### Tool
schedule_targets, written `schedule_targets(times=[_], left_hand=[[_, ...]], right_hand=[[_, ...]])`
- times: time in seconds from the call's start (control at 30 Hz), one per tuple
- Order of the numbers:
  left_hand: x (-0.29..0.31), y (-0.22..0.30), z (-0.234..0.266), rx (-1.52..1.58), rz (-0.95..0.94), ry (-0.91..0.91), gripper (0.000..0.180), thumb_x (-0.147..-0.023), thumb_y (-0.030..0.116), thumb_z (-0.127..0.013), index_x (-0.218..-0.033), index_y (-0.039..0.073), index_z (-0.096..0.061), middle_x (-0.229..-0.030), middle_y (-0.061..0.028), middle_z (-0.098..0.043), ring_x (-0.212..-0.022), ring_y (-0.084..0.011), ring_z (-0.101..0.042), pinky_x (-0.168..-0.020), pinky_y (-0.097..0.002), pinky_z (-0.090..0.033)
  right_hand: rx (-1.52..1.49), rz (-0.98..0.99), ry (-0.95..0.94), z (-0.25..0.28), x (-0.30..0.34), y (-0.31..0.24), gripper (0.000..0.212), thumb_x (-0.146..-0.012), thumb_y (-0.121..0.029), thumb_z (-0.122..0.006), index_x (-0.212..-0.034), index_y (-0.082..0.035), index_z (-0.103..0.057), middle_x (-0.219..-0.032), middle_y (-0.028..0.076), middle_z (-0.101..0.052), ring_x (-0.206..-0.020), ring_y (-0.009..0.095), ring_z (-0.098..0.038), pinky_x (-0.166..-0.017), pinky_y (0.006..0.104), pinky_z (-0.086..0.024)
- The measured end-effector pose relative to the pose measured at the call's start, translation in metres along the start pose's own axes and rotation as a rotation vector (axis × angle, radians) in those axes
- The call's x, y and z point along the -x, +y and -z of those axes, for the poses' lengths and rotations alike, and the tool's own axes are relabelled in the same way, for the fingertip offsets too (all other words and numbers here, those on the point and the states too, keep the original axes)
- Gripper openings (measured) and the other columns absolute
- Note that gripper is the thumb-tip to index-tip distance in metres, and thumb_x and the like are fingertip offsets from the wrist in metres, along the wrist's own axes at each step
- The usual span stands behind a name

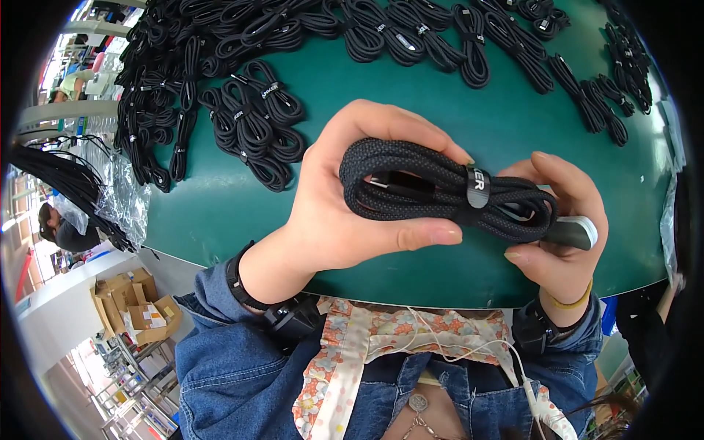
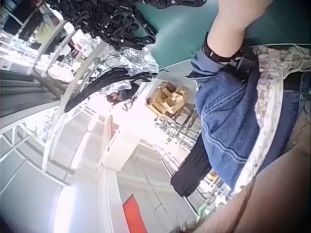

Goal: The person picks up a bundled cable from the table, turns it over to inspect it, and sets it back down, repeating this process for several other cables.

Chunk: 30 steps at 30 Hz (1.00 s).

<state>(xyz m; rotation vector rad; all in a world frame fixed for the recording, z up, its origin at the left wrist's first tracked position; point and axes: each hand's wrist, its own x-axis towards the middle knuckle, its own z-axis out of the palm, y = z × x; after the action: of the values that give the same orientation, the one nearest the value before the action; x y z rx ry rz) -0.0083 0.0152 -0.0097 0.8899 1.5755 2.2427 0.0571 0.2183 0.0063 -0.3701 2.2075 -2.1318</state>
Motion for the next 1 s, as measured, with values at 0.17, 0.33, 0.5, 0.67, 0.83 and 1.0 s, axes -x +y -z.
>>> schedule_targets(times=[0.17,0.33,0.5,0.67,0.83,1.0], left_hand=[[-0.001,-0.002,0.003,-0.046,-0.067,-0.047,0.060,-0.051,0.007,-0.076,-0.098,0.005,-0.040,-0.090,-0.0119,-0.049,-0.081,-0.0182,-0.050,-0.070,-0.0273,-0.045],[0.000,0.000,0.000,-0.022,-0.027,0.003,0.062,-0.050,0.007,-0.077,-0.100,0.005,-0.039,-0.090,-0.0122,-0.048,-0.080,-0.0183,-0.051,-0.070,-0.0278,-0.046],[0.001,0.005,0.001,0.098,0.161,0.065,0.066,-0.049,0.008,-0.077,-0.103,0.004,-0.038,-0.090,-0.0125,-0.048,-0.078,-0.0181,-0.051,-0.068,-0.0273,-0.046],[0.000,0.003,-0.005,0.147,0.218,0.118,0.065,-0.054,0.017,-0.075,-0.105,0.001,-0.038,-0.090,-0.0138,-0.048,-0.075,-0.0174,-0.052,-0.061,-0.0264,-0.046],[0.003,0.004,-0.003,0.151,0.245,0.041,0.049,-0.067,0.016,-0.064,-0.106,-0.003,-0.041,-0.083,-0.0120,-0.053,-0.070,-0.0143,-0.055,-0.059,-0.0232,-0.045],[0.005,0.006,-0.004,0.231,0.330,-0.002,0.040,-0.081,0.027,-0.047,-0.102,-0.007,-0.044,-0.076,-0.0113,-0.055,-0.061,-0.0125,-0.055,-0.055,-0.0206,-0.043]], right_hand=[[-0.003,-0.058,0.058,-0.004,0.000,-0.003,0.067,-0.056,-0.008,-0.069,-0.113,0.007,-0.036,-0.097,0.022,-0.049,-0.086,0.022,-0.053,-0.073,0.0286,-0.043],[-0.015,0.034,0.036,-0.004,-0.003,0.001,0.066,-0.056,-0.007,-0.068,-0.112,0.006,-0.036,-0.096,0.022,-0.050,-0.086,0.024,-0.053,-0.074,0.0298,-0.043],[0.018,0.134,-0.023,-0.003,-0.002,0.002,0.064,-0.055,-0.006,-0.067,-0.110,0.007,-0.038,-0.095,0.022,-0.050,-0.086,0.024,-0.053,-0.075,0.0305,-0.043],[0.074,0.213,0.065,-0.007,-0.006,0.002,0.045,-0.062,-0.006,-0.062,-0.101,0.007,-0.044,-0.086,0.020,-0.054,-0.071,0.019,-0.056,-0.062,0.0243,-0.045],[-0.225,-0.063,0.121,0.001,0.005,-0.001,0.035,-0.066,-0.010,-0.064,-0.092,0.009,-0.051,-0.078,0.015,-0.057,-0.062,0.011,-0.054,-0.050,0.0160,-0.038],[-0.305,-0.270,0.174,-0.001,0.004,-0.004,0.038,-0.075,-0.032,-0.054,-0.079,0.006,-0.053,-0.063,0.013,-0.057,-0.049,0.012,-0.052,-0.039,0.0172,-0.036]])
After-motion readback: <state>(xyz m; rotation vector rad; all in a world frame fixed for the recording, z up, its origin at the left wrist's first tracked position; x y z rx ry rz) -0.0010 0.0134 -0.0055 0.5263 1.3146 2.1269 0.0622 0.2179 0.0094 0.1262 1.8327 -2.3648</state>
